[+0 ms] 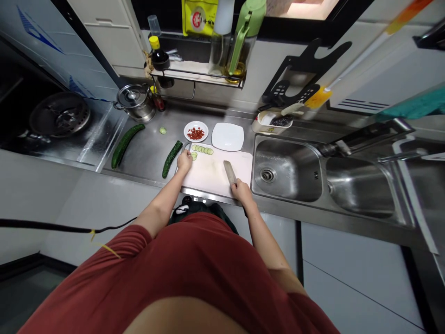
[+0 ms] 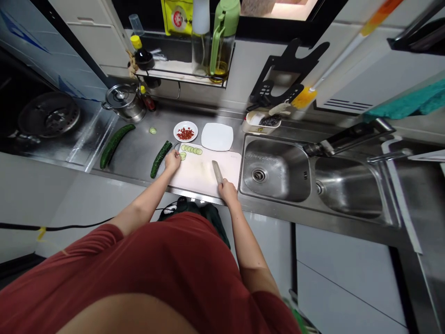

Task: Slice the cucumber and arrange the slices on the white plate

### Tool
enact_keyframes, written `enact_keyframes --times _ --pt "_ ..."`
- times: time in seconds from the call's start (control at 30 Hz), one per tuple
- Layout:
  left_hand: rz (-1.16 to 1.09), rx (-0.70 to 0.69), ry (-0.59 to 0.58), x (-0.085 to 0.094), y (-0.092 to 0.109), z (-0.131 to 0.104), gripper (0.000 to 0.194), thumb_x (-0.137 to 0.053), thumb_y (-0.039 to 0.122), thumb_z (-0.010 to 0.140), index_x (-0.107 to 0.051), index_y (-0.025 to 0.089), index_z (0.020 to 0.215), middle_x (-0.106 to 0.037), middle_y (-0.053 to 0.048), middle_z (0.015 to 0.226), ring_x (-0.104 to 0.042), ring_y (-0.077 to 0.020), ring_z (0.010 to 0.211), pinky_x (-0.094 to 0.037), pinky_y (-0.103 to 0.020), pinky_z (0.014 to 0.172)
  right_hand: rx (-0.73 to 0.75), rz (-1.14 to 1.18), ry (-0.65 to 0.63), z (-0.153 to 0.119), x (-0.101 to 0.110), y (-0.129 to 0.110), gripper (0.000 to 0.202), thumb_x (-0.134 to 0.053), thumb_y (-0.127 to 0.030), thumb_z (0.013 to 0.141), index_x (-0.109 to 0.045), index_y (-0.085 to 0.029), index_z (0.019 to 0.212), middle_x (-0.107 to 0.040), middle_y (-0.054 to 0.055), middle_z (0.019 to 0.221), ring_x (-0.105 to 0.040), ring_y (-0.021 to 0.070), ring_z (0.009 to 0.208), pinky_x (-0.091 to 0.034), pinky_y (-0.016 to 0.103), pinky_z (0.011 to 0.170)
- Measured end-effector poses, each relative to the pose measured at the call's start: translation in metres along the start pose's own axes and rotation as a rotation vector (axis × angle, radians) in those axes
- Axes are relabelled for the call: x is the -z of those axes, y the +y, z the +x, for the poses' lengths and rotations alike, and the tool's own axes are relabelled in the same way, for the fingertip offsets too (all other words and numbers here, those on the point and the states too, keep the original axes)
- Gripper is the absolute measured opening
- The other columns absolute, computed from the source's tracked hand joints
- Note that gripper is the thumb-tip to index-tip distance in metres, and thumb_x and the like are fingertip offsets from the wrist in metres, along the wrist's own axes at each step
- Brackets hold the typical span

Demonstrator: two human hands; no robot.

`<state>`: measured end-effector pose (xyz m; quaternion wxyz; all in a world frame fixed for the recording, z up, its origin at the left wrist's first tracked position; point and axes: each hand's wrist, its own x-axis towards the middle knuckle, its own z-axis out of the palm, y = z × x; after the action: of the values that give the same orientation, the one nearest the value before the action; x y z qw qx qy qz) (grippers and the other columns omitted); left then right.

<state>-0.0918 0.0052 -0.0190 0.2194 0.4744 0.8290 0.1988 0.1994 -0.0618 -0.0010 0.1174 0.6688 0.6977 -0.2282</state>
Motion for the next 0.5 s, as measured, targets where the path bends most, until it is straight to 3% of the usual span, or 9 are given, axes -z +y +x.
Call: enact_keyframes --times 0.2,0.33,0.5 --pt "0.023 -0.015 -0.007 0.000 0.000 0.000 0.025 -0.049 0.020 0.084 -0.069 0.022 0.098 -0.070 -0.009 0.100 -0.062 -0.0216 0.097 -0.043 -0.030 0.089 -0.005 0.001 0.004 0.003 -0.003 0.002 0.032 -0.037 -0.032 0.098 -0.058 -0.014 0.114 -0.069 0.014 0.100 -0.064 0.0227 0.096 -0.040 0.025 0.073" --pt "0.014 -0.024 -0.008 0.001 0.002 -0.001 0.028 -0.050 0.019 0.083 -0.069 0.021 0.103 -0.069 -0.009 0.102 -0.061 -0.0216 0.098 -0.042 -0.030 0.089 -0.007 0.014 0.008 0.003 -0.004 0.003 0.032 -0.036 -0.032 0.097 -0.057 -0.014 0.114 -0.069 0.014 0.100 -0.065 0.0228 0.095 -0.040 0.026 0.073" --pt "0.041 -0.129 0.006 -0.007 0.023 -0.002 0.031 -0.047 0.019 0.085 -0.065 0.020 0.110 -0.067 -0.009 0.106 -0.060 -0.0219 0.099 -0.043 -0.029 0.089 -0.016 0.029 0.012 0.002 -0.004 0.002 0.032 -0.036 -0.032 0.097 -0.057 -0.014 0.114 -0.069 0.013 0.100 -0.065 0.0235 0.095 -0.041 0.026 0.073"
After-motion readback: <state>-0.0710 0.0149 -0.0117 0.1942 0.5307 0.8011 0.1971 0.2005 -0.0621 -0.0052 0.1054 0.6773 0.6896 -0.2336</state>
